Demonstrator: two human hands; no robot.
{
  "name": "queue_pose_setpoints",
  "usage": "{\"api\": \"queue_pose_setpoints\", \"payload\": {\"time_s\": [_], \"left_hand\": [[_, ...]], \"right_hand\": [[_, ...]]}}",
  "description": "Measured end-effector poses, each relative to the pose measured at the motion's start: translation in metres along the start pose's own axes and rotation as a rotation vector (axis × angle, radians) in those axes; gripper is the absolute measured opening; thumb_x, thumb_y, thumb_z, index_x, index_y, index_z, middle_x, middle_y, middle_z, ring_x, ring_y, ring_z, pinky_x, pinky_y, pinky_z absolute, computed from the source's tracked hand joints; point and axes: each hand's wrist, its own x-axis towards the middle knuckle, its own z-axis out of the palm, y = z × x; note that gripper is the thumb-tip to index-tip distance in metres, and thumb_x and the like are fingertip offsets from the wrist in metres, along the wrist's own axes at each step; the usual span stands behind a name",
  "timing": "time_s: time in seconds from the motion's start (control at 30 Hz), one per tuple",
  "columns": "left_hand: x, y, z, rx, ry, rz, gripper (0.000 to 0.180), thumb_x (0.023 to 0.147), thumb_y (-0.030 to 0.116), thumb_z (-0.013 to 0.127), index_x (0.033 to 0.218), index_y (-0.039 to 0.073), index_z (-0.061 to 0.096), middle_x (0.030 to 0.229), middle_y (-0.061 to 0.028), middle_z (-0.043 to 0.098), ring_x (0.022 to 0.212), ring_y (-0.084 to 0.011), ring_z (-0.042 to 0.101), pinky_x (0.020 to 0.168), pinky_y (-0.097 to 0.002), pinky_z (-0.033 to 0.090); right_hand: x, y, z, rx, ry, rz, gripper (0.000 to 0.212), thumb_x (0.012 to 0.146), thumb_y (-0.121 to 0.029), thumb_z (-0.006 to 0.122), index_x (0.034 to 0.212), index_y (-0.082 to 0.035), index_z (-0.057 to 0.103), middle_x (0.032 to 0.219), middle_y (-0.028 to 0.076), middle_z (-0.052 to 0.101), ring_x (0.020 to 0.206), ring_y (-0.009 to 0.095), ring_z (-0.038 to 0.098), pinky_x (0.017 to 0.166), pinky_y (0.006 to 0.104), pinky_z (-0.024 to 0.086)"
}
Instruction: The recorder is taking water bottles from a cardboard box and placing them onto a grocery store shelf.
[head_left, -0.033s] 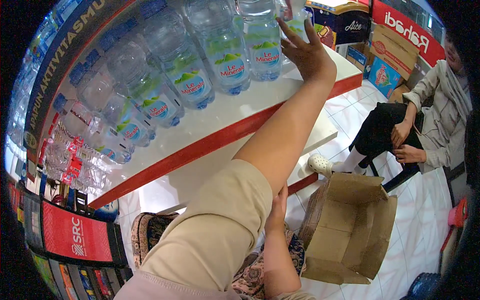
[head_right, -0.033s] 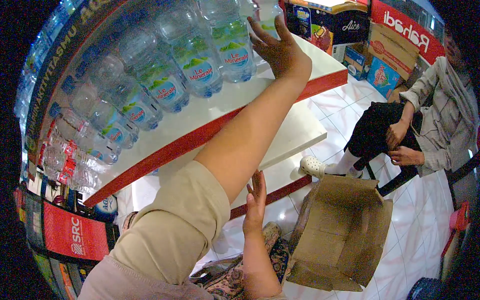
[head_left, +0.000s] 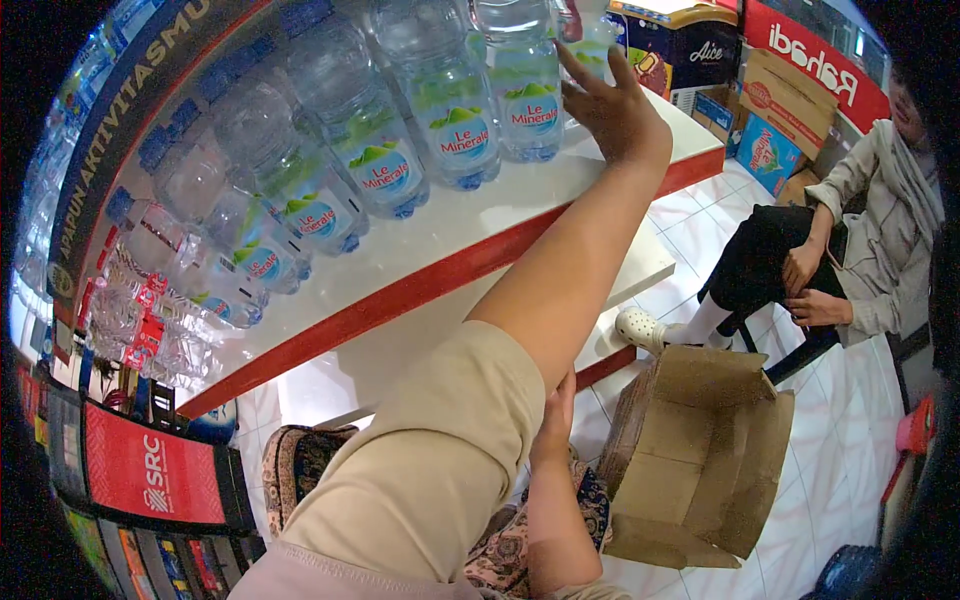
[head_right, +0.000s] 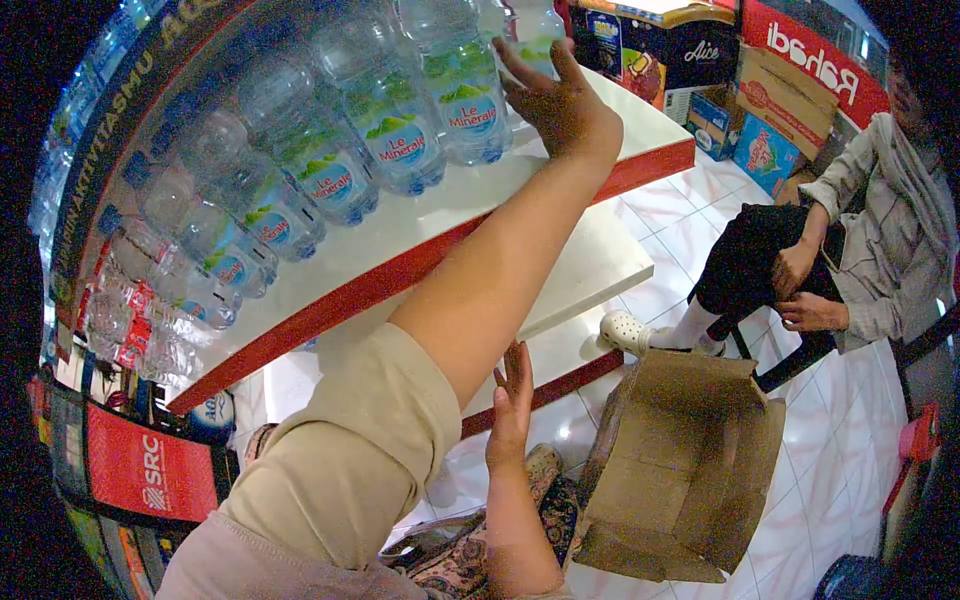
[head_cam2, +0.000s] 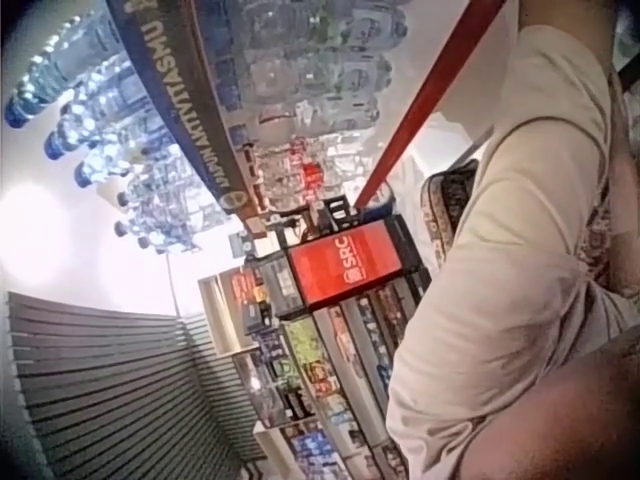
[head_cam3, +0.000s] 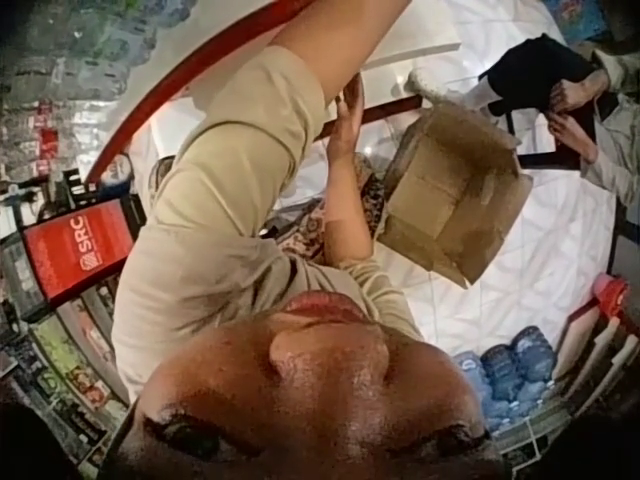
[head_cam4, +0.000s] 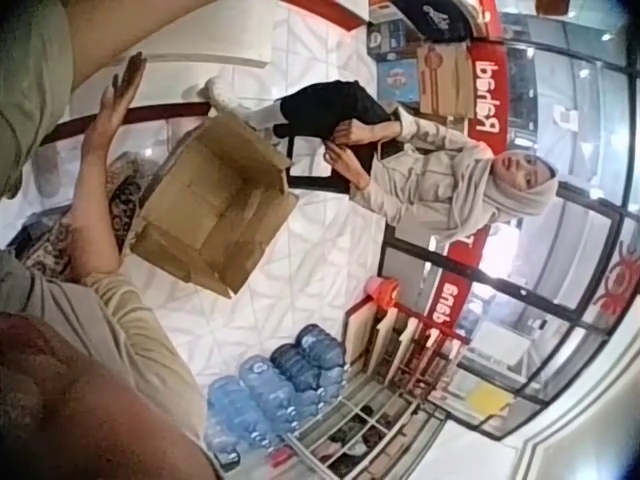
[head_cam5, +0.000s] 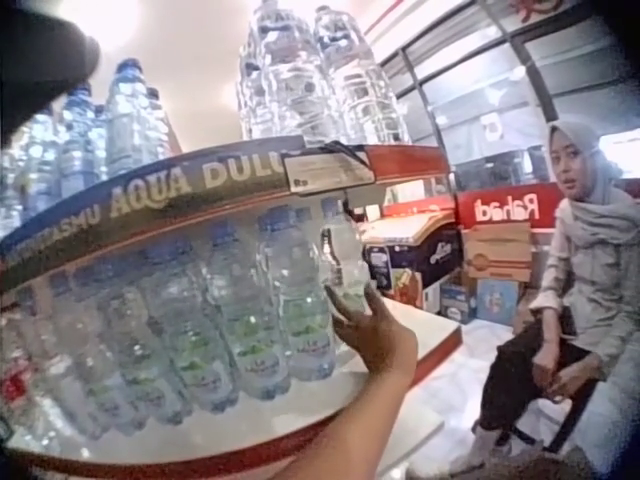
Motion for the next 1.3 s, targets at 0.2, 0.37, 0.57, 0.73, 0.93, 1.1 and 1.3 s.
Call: {"api": "queue_pose_setpoints", "payload": {"time_s": [0.2, 0.37, 0.57, 0.73, 0.93, 1.1, 1.3], "left_hand": [[0.006, 0.002, -0.005, -0.166, -0.292, -0.268, 0.069, 0.059, -0.005, 0.059, 0.118, 0.024, 0.038, 0.139, -0.0285, 0.004, 0.124, -0.0521, 0.017, 0.103, -0.0484, 0.023], [0.008, -0.005, -0.002, 0.018, -0.467, -0.327, 0.093, 0.063, 0.006, 0.064, 0.14, 0.031, 0.018, 0.142, -0.025, 0.001, 0.128, -0.047, 0.013, 0.104, -0.0501, 0.017], [0.018, -0.004, 0.008, 0.025, -0.559, -0.42, 0.092, 0.065, 0.01, 0.063, 0.137, 0.045, 0.017, 0.144, -0.0172, -0.018, 0.132, -0.0459, 0.002, 0.107, -0.0486, 0.012], [0.024, -0.009, 0.015, 0.02, -0.547, -0.521, 0.093, 0.066, 0.009, 0.061, 0.136, 0.049, 0.016, 0.145, -0.0139, -0.018, 0.134, -0.0401, 0.003, 0.107, -0.0474, 0.009], [0.021, -0.007, 0.017, 0.138, -0.607, -0.571, 0.091, 0.076, 0.007, 0.059, 0.133, 0.055, 0.007, 0.147, -0.01, -0.015, 0.134, -0.0375, 0.006, 0.105, -0.0521, 0.014], [0.026, -0.011, 0.025, 0.163, -0.533, -0.607, 0.092, 0.077, 0.004, 0.057, 0.132, 0.058, 0.006, 0.147, -0.0064, -0.012, 0.135, -0.0349, 0.005, 0.104, -0.0529, 0.017], [0.023, -0.004, 0.016, 0.13, -0.581, -0.593, 0.093, 0.073, 0.009, 0.063, 0.134, 0.053, 0.009, 0.147, -0.0079, -0.01, 0.135, -0.035, 0.001, 0.104, -0.0525, 0.018]], "right_hand": [[-0.005, -0.004, 0.011, 0.1, 0.037, 0.051, 0.071, 0.083, -0.04, 0.052, 0.137, -0.004, 0.023, 0.138, 0.013, 0.031, 0.126, 0.026, 0.031, 0.103, 0.0397, 0.026], [0.0, 0.004, 0.005, 0.111, 0.019, 0.096, 0.077, 0.081, -0.04, 0.055, 0.138, -0.001, 0.021, 0.142, 0.015, 0.025, 0.132, 0.028, 0.022, 0.106, 0.0427, 0.018], [-0.002, -0.019, 0.012, -0.02, -0.017, -0.015, 0.073, 0.082, -0.035, 0.053, 0.138, -0.001, 0.021, 0.142, 0.014, 0.025, 0.132, 0.027, 0.023, 0.106, 0.0424, 0.019], [-0.002, -0.016, 0.015, -0.006, -0.017, -0.009, 0.073, 0.081, -0.031, 0.054, 0.139, -0.002, 0.02, 0.143, 0.014, 0.024, 0.132, 0.027, 0.023, 0.106, 0.0415, 0.019], [-0.001, -0.017, 0.013, 0.048, -0.021, 0.028, 0.074, 0.081, -0.031, 0.055, 0.139, -0.002, 0.019, 0.142, 0.014, 0.024, 0.132, 0.027, 0.023, 0.107, 0.0407, 0.018], [-0.005, -0.024, 0.019, 0.052, -0.029, 0.017, 0.073, 0.081, -0.03, 0.055, 0.139, -0.002, 0.019, 0.143, 0.014, 0.023, 0.132, 0.027, 0.022, 0.107, 0.0405, 0.018], [-0.003, -0.019, 0.016, 0.034, -0.035, 0.013, 0.071, 0.082, -0.028, 0.053, 0.138, 0.0, 0.02, 0.142, 0.015, 0.024, 0.132, 0.027, 0.022, 0.108, 0.0395, 0.017]]}}
